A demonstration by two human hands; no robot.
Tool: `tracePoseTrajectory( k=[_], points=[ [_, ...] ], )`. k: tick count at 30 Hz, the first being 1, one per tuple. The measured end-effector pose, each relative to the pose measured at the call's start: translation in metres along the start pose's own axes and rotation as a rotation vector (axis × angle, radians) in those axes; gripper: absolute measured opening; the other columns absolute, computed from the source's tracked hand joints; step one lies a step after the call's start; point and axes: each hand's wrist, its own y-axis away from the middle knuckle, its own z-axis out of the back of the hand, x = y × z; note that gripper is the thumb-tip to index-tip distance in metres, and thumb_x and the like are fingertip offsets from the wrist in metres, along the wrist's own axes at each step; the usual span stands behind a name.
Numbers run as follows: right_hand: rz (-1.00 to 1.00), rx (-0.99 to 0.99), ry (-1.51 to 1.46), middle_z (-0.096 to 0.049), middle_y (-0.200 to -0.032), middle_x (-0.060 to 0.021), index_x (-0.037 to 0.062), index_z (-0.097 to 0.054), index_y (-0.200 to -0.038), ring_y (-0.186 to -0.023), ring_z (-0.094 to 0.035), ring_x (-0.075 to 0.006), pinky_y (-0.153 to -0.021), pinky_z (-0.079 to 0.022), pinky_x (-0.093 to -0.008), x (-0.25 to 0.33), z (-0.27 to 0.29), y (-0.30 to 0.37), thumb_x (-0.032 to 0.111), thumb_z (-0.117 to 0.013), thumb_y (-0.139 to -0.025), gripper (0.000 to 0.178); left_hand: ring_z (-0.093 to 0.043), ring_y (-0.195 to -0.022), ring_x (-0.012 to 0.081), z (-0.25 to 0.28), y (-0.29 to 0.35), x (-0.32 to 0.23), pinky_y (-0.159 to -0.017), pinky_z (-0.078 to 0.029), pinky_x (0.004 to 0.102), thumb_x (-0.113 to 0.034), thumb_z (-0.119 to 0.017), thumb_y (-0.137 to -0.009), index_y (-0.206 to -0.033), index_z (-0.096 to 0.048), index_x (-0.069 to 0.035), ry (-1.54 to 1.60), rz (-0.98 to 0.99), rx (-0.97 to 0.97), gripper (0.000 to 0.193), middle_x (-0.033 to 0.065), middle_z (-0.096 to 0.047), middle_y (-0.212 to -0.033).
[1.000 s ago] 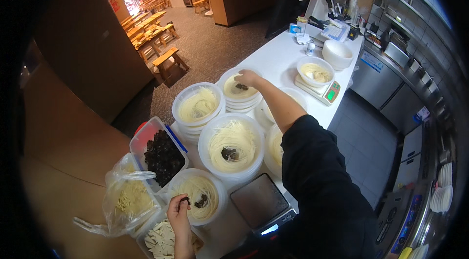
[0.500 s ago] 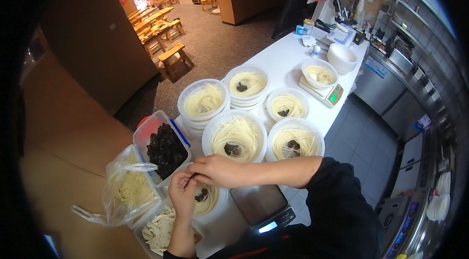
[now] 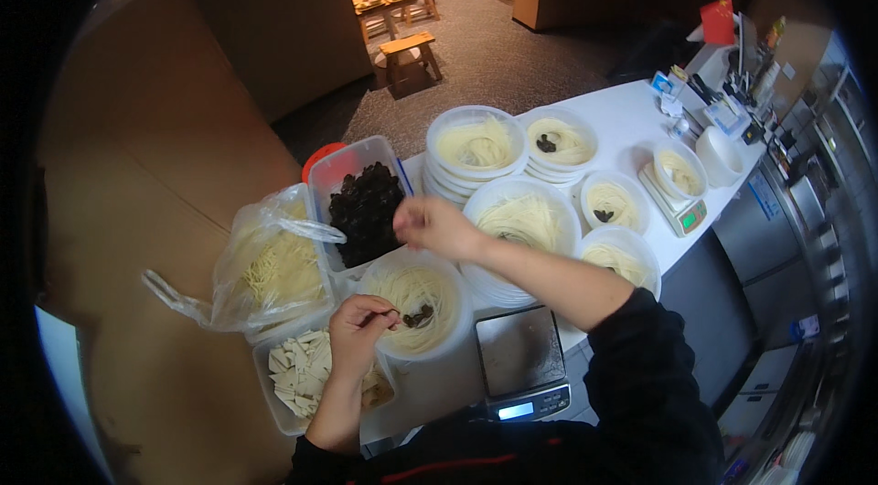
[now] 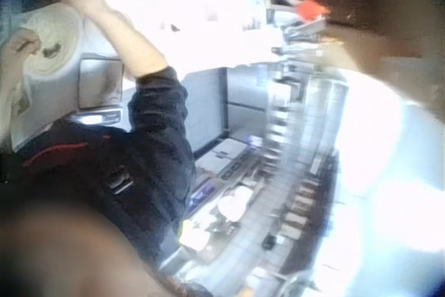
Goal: The person assembles multiple noodle bowls by adding wood ear mushrooms and tofu skin to bowls of noodles. The person moves between the prep counter and the cooking station, placing finished bowls on the counter.
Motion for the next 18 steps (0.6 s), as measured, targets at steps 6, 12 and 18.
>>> tracePoseTrajectory(
  k=[6, 12, 18],
  points=[
    [-0.365, -0.043, 0.069, -0.056, -0.075, -0.0032, 0.0044, -0.057, -0.084, -0.064, -0.051, -0.0129, -0.058, -0.043, -0.0268, -0.04, -0.015, -0.111, 0.017, -0.059, -0.073, 0.016, -0.051, -0.075, 0.0141, 0.046, 0.026, 0.01, -0.067, -0.04, 0.026, -0.003, -0.049, -0.083, -0.095, -0.051, -0.003, 0.355, 0.223, -0.301, 0.012, 0.0051, -0.055, -0.084],
    [-0.083, 0.02, 0.915, -0.061, -0.086, -0.0103, 0.0067, -0.059, -0.09, -0.079, -0.059, -0.0252, -0.072, -0.046, -0.0338, -0.117, -0.04, -0.168, 0.019, -0.061, -0.068, 0.026, -0.05, -0.08, 0.0137, 0.079, 0.052, 0.018, -0.071, -0.04, 0.0257, -0.006, -0.047, -0.084, -0.097, -0.051, -0.005, 0.492, 0.28, -0.368, 0.014, 0.0045, -0.054, -0.09],
    [-0.064, 0.052, 1.328, -0.061, -0.09, -0.0129, 0.0103, -0.058, -0.092, -0.086, -0.059, -0.0281, -0.075, -0.047, -0.0379, -0.159, -0.066, -0.185, 0.015, -0.061, -0.067, 0.026, -0.049, -0.08, 0.0142, 0.091, 0.062, 0.021, -0.073, -0.039, 0.0262, -0.011, -0.049, -0.083, -0.098, -0.052, -0.008, 0.484, 0.292, -0.42, 0.016, 0.0044, -0.054, -0.092]
  ],
)
